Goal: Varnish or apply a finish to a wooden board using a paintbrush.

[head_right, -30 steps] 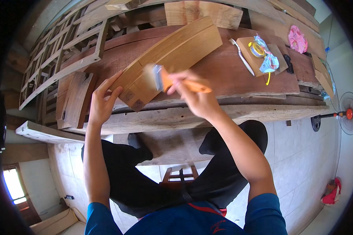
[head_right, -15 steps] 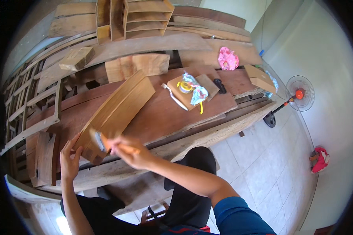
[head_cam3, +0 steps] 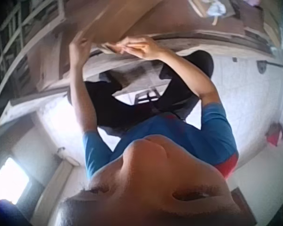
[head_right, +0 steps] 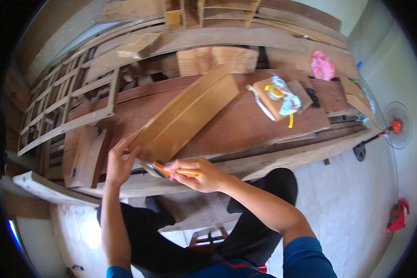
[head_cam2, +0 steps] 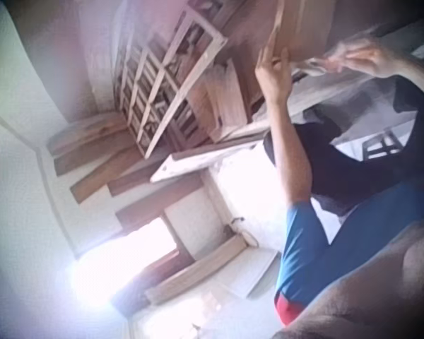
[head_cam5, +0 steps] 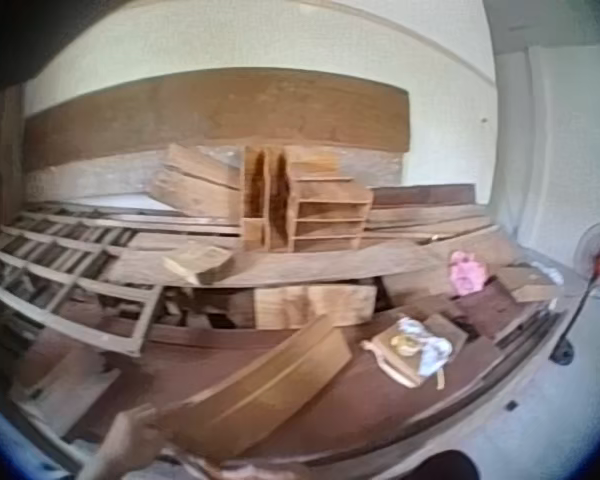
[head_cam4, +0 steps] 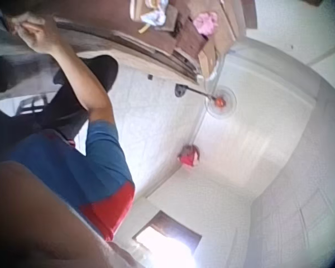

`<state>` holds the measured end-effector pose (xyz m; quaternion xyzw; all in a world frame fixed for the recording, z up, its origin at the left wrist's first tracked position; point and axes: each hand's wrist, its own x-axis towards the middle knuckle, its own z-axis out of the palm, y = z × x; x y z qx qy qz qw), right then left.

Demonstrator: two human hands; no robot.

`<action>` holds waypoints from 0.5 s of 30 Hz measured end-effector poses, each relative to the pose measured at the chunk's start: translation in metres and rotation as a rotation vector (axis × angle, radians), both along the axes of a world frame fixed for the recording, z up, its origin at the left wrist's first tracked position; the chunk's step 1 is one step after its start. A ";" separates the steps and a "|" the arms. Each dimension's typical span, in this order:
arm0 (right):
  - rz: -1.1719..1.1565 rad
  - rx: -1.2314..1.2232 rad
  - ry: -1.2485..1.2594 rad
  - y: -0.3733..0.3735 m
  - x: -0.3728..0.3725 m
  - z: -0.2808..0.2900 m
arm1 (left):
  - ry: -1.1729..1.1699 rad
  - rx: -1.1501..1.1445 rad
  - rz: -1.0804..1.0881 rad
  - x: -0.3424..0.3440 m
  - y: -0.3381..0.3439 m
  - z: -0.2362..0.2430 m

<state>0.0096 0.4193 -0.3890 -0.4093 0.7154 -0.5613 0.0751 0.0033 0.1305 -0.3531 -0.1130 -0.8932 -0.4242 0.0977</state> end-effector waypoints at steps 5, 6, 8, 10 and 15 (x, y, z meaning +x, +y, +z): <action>-0.273 -0.280 -0.074 0.019 -0.023 0.002 | 0.024 -0.004 -0.015 0.005 0.004 0.008; -0.403 -0.237 -0.082 0.019 -0.024 0.007 | 0.032 -0.015 -0.016 0.006 0.004 0.009; -0.253 -0.199 -0.114 0.008 -0.017 0.000 | 0.035 -0.011 -0.010 0.003 0.002 0.008; -0.065 -0.014 0.091 -0.008 -0.001 -0.001 | 0.048 0.003 0.000 0.001 -0.001 0.005; -0.127 -0.145 0.061 0.012 -0.021 0.019 | 0.051 0.036 -0.014 0.003 0.005 0.008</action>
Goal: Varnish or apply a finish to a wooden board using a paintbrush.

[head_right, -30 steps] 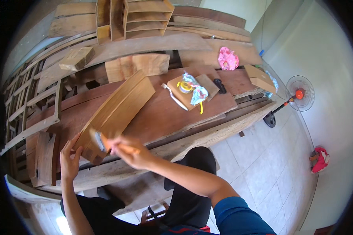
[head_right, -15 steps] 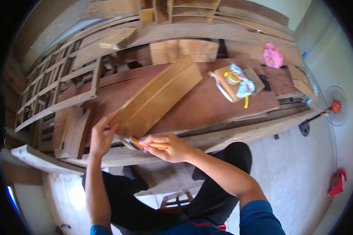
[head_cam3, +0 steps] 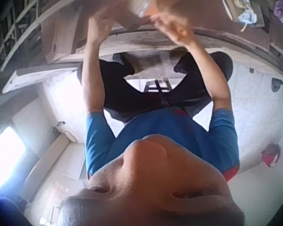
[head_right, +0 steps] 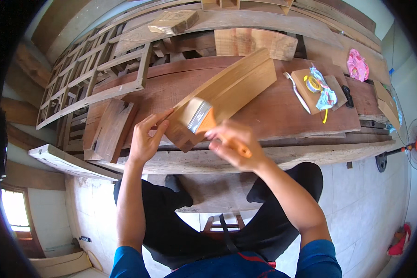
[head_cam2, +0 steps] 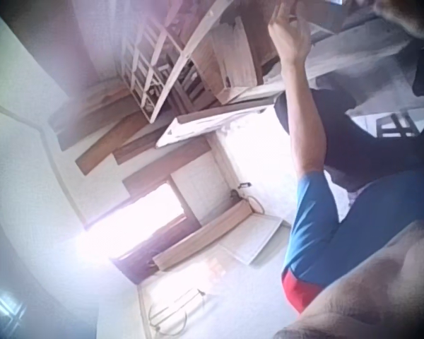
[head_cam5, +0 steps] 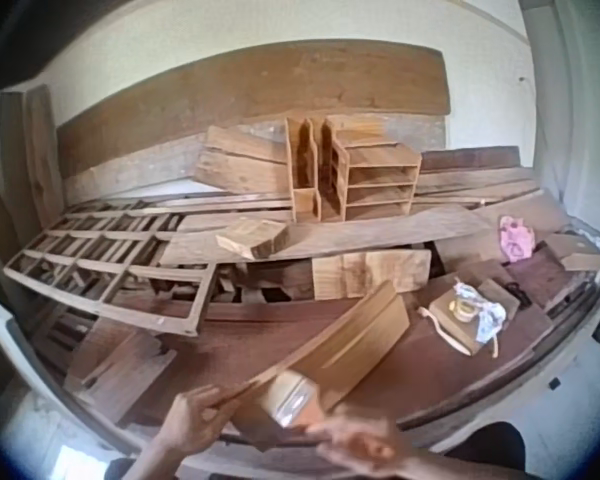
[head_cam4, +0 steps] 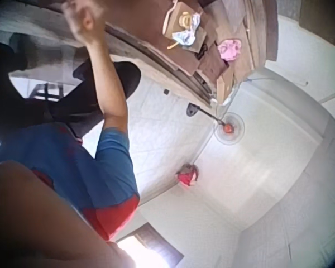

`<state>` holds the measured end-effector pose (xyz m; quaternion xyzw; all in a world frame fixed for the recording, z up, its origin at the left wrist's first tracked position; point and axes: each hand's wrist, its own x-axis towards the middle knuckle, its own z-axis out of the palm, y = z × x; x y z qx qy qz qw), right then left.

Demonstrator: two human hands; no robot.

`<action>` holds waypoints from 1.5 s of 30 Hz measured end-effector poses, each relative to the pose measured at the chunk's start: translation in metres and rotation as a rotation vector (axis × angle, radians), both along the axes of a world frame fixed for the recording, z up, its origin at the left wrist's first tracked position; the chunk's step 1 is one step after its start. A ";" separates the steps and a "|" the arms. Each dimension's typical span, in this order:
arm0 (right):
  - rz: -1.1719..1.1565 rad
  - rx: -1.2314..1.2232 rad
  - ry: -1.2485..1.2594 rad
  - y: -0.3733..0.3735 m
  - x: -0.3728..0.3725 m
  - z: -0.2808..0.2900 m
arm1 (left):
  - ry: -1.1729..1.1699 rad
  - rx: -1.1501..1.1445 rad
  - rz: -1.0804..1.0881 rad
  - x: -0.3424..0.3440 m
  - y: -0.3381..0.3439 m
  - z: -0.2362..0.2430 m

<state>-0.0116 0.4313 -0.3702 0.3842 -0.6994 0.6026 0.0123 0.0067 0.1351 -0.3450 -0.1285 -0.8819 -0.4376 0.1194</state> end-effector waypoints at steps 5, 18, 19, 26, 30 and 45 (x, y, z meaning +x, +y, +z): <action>-0.220 -0.025 0.108 0.004 -0.006 -0.016 | 0.000 -0.025 0.018 -0.001 0.002 0.000; 0.068 -0.033 -0.257 0.021 -0.004 0.002 | 0.022 -0.081 0.028 0.003 0.007 -0.002; 0.175 0.039 -0.142 0.019 -0.005 -0.004 | 0.024 -0.083 0.020 0.001 0.008 -0.002; -0.256 -0.091 -0.203 0.048 -0.032 0.007 | 0.044 -0.114 0.051 0.005 0.011 -0.001; -0.066 -0.012 0.043 0.013 -0.004 -0.012 | 0.033 -0.120 0.077 0.001 0.004 -0.005; 0.116 0.159 0.102 0.018 -0.007 0.000 | 0.097 -0.172 0.090 0.003 0.004 -0.009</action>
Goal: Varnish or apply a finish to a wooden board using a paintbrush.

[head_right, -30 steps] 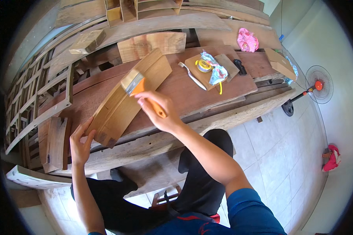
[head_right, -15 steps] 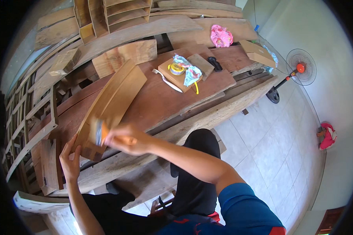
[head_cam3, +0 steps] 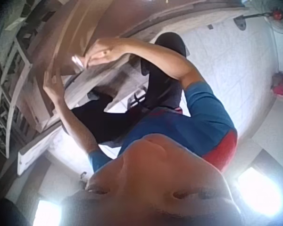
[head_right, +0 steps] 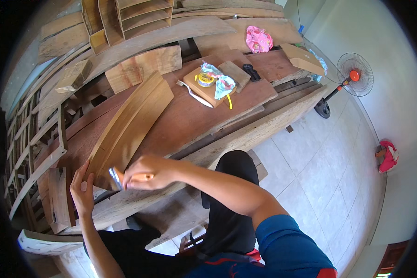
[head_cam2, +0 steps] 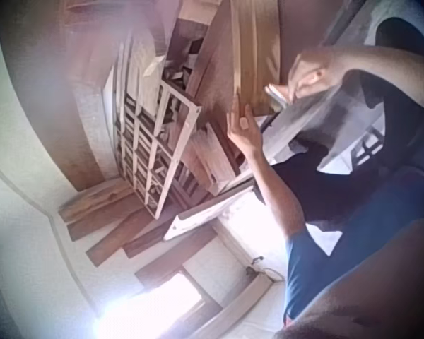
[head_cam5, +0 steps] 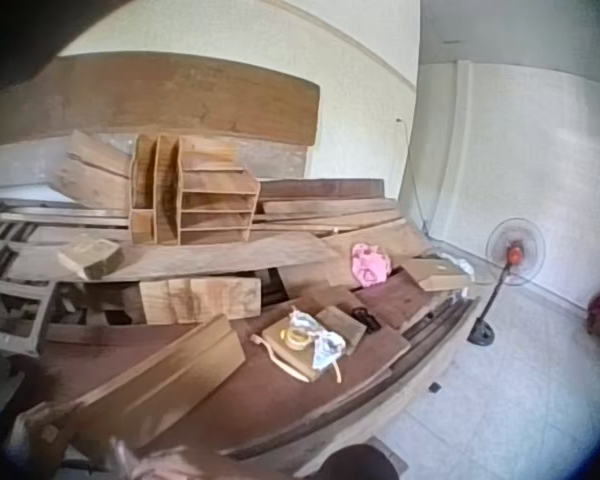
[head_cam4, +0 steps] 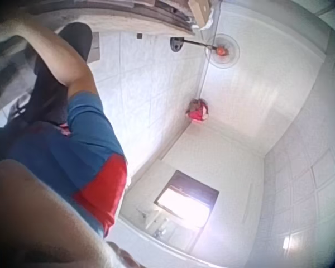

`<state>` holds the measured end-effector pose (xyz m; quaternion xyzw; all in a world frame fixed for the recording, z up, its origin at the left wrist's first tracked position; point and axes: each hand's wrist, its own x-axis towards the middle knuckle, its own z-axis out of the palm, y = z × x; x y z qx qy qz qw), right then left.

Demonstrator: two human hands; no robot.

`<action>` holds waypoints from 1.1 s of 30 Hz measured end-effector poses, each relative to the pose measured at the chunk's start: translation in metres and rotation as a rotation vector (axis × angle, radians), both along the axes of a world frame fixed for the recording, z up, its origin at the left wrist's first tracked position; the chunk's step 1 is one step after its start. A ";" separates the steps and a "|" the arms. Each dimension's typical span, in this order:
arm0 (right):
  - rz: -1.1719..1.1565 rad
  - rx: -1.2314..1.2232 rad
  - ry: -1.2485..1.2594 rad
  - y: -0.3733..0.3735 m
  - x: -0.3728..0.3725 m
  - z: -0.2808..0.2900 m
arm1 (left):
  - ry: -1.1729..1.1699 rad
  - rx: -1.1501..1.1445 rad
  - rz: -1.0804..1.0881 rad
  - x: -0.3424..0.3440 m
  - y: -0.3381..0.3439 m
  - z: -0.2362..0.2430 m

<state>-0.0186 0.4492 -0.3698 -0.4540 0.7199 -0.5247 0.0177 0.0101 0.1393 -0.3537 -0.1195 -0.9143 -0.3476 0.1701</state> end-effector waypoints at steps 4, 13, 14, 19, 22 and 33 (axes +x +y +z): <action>-0.266 -0.119 -0.119 0.036 -0.028 0.015 | 0.025 0.012 -0.013 -0.004 0.006 0.000; -0.103 0.121 0.125 -0.008 0.004 -0.012 | 0.009 0.021 -0.027 -0.008 -0.004 -0.001; -0.192 0.117 0.149 0.002 0.000 -0.003 | 0.003 0.021 -0.027 -0.006 -0.003 -0.002; -0.604 -0.343 -0.021 0.038 -0.030 0.008 | 0.002 0.022 -0.023 -0.008 0.008 0.002; -0.424 -0.236 -0.011 0.017 -0.017 -0.012 | 0.015 0.037 -0.016 -0.011 0.008 0.000; -0.570 -0.156 -0.116 0.035 -0.023 0.015 | 0.014 0.043 -0.024 -0.005 0.009 0.004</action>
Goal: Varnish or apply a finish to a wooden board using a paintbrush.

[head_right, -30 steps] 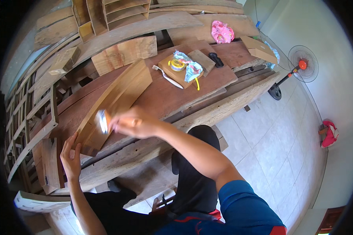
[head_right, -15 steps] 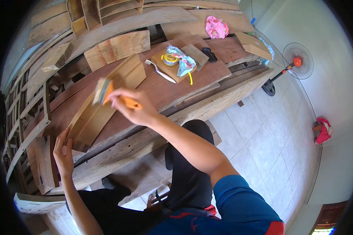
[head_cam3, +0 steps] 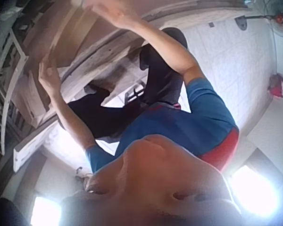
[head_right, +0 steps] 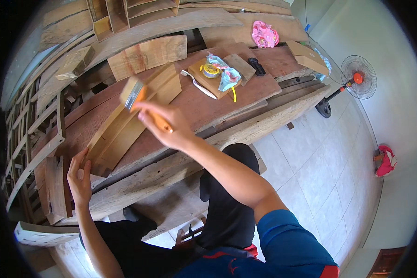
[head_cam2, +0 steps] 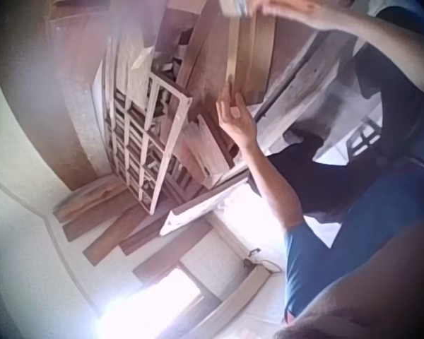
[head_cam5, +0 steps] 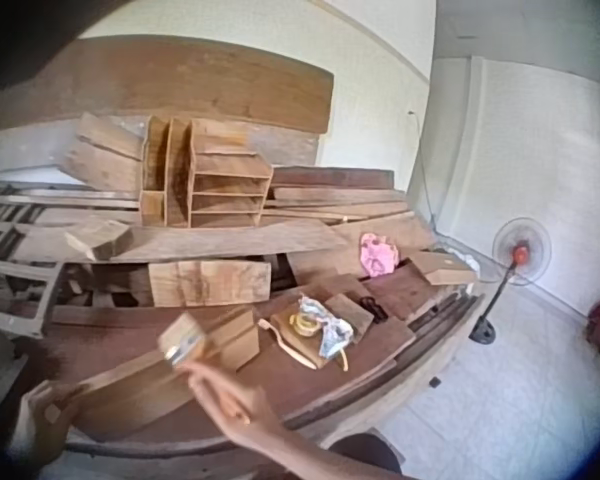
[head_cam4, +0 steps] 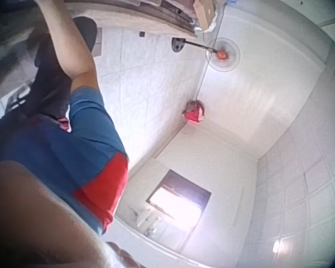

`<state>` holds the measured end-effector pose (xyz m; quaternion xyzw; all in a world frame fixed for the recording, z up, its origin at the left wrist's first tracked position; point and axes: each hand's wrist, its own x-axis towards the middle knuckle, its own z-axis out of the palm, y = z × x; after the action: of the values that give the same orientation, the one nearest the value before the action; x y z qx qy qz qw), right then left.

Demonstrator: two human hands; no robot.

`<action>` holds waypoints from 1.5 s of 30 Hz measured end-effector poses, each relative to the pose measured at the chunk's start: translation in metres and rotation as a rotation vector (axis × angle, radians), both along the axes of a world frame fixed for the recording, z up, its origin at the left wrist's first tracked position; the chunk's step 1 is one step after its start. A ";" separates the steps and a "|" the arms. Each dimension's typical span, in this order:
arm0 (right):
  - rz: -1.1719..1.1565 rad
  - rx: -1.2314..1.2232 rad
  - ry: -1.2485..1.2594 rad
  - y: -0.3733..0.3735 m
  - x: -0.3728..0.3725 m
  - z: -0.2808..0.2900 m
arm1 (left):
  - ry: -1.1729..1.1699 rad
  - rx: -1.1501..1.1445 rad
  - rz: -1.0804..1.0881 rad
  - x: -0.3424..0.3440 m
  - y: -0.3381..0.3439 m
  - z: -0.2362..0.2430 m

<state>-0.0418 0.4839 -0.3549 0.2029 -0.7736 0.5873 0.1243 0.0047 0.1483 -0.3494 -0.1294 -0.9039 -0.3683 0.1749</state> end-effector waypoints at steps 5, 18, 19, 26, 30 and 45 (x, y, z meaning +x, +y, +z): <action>0.371 0.090 0.236 -0.062 0.041 -0.031 | 0.021 0.005 -0.011 -0.003 -0.003 -0.005; 0.155 0.132 0.371 -0.047 0.037 -0.031 | -0.088 -0.013 0.032 -0.004 0.003 0.004; 0.178 0.171 0.392 -0.056 0.047 -0.033 | -0.065 -0.020 0.035 -0.005 0.001 0.003; -0.008 0.108 0.462 -0.026 0.017 -0.005 | -0.017 0.018 0.076 -0.004 0.000 -0.003; -0.020 0.120 0.411 -0.026 0.021 -0.016 | 0.026 0.002 0.061 -0.008 0.002 -0.007; 0.177 0.180 0.296 -0.038 0.028 -0.040 | -0.046 0.049 0.152 -0.017 -0.008 -0.010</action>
<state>-0.0138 0.4462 -0.3948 0.3647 -0.7752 0.4883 0.1659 -0.0124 0.1401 -0.3596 -0.0478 -0.9055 -0.3789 0.1847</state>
